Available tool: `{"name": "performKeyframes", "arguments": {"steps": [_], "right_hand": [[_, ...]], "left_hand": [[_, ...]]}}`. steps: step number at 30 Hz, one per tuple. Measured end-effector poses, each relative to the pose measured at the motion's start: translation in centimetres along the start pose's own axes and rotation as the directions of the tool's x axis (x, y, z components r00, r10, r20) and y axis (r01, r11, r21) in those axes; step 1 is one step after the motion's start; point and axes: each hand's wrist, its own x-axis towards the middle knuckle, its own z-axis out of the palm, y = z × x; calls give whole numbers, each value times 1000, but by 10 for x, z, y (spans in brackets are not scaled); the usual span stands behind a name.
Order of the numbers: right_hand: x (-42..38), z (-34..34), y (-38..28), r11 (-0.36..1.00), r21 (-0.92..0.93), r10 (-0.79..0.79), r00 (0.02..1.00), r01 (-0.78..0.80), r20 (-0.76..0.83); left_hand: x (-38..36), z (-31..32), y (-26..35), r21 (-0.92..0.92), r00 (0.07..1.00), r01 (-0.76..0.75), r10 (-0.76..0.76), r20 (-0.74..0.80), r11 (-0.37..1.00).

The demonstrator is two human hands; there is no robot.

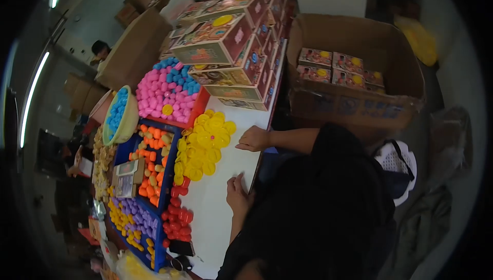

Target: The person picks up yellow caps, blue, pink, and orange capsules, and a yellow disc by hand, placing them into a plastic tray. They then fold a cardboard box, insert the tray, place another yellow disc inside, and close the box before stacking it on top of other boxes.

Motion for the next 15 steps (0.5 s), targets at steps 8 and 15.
{"name": "performKeyframes", "arguments": {"steps": [8, 15], "right_hand": [[4, 13, 4, 998, -60, 41, 987, -32, 158], [2, 6, 1, 998, -60, 13, 995, -7, 101]], "left_hand": [[2, 10, -10, -35, 989, -105, 101, -106, 994], [1, 7, -5, 29, 984, -108, 111, -138, 994]]}}
